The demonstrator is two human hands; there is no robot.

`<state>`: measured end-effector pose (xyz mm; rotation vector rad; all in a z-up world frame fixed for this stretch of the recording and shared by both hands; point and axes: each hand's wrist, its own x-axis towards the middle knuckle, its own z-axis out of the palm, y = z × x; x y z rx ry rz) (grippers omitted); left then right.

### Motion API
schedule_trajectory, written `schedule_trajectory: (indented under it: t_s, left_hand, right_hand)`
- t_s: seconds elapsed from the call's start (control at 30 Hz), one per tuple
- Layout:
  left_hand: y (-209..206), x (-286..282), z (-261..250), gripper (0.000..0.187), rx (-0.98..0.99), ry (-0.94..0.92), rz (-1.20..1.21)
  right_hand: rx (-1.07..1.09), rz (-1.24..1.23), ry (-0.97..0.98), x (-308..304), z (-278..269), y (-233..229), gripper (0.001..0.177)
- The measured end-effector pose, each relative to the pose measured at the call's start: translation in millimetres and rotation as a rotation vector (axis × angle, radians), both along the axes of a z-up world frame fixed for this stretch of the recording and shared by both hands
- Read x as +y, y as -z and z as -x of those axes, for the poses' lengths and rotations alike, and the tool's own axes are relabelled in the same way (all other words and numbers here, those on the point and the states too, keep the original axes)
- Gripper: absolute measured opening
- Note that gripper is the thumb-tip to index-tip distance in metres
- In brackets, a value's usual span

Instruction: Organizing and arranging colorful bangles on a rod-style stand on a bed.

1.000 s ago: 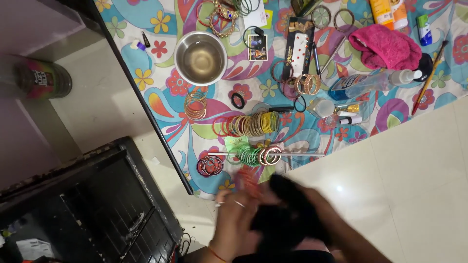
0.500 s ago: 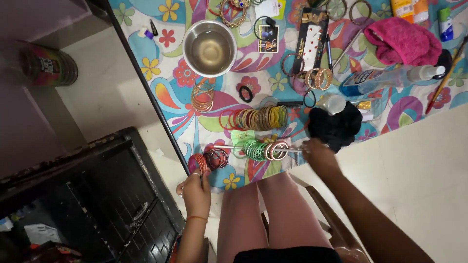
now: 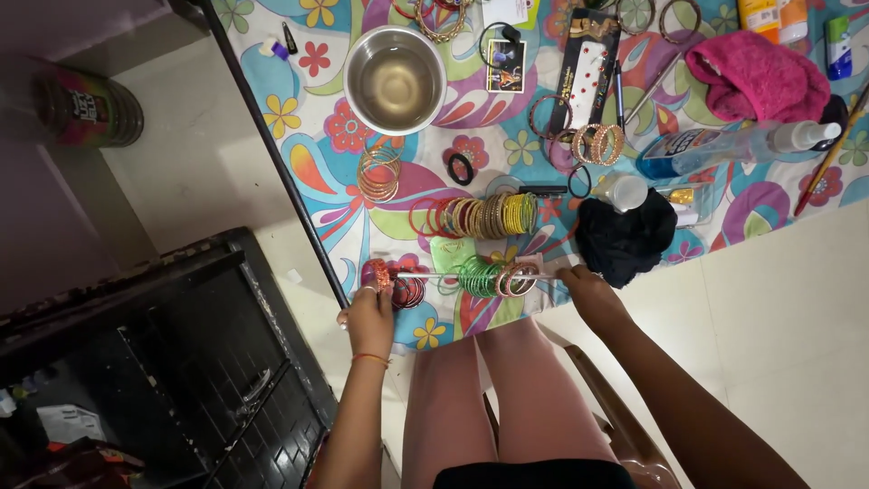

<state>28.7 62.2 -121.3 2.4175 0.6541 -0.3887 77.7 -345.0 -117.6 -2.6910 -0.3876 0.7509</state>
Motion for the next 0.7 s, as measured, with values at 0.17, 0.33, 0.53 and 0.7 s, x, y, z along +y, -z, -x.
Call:
schedule_trajectory:
  t_s: [0.17, 0.33, 0.53, 0.7]
  left_hand:
    - [10.7, -23.4, 0.9, 0.020, -0.138, 0.066, 0.101]
    - [20.6, -51.7, 4.2, 0.020, -0.069, 0.140, 0.100]
    - [7.8, -104.3, 2.4, 0.019, -0.033, 0.283, 0.156]
    - [19.3, -132.1, 10.1, 0.019, -0.032, 0.312, 0.331]
  right_hand:
    - [0.081, 0.042, 0.040, 9.9, -3.8, -13.2, 0.037]
    - [0.056, 0.003, 0.027, 10.2, -7.0, -21.1, 0.038]
    - [-0.039, -0.090, -0.001, 3.4, -6.3, -11.8, 0.035]
    - [-0.031, -0.074, -0.043, 10.6, -11.7, -13.5, 0.029]
